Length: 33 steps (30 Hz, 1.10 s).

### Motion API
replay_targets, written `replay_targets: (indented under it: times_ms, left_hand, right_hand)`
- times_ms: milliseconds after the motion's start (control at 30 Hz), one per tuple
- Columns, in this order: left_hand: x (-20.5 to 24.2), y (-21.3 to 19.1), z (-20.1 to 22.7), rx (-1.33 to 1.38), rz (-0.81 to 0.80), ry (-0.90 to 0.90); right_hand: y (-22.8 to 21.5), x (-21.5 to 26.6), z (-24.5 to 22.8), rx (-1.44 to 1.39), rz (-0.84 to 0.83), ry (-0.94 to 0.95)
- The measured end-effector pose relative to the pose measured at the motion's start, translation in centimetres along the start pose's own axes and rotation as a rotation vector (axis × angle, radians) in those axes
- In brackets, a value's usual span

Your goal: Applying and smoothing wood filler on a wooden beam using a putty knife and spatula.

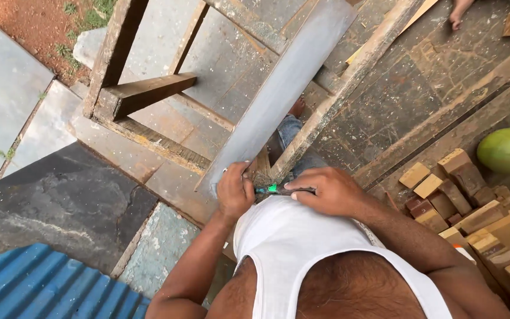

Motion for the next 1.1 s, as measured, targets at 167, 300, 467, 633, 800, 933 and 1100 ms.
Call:
replay_targets:
  times_ms: [167,300,467,633,800,933,1100]
  left_hand:
    - [-16.6,9.7,5.3,0.186,-0.166,0.092]
    - [-31.1,22.6,10.3,0.174,-0.434,0.024]
    - [-24.2,17.3,9.1,0.167,-0.260,0.171]
    - [-4.9,2.8,2.7,0.086,-0.077,0.015]
    - [-8.9,1.7,2.4,0.126,-0.089,-0.065]
    - [-25.1,13.4,7.5,0.184,-0.222,0.160]
    - [-32.1,20.7,9.3,0.129,-0.394,0.112]
  right_hand:
    - [-11.5,2.2,9.9,-0.117,0.086,0.412]
    - [-22.1,5.8,22.3,-0.129,0.347,0.659]
    - [-17.7,5.5,18.6,-0.151,0.260,0.647]
    - [-3.1,0.7,5.1,-0.083,0.007,0.266]
    - [-5.7,-1.3,1.8,-0.090,0.049,0.137]
    - [-17.3,1.6,14.2,-0.098,0.227,0.512]
    - [-21.5,3.2,20.7,-0.213,0.334,0.675]
Point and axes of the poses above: each hand's wrist, its own x-axis away from the middle knuckle, its own y-axis out of the palm, z = x × y, the point moved 10 cm from there along -x, towards the middle knuckle, and after that the axes turned 10 degrees about x, right-handed, at the moved point
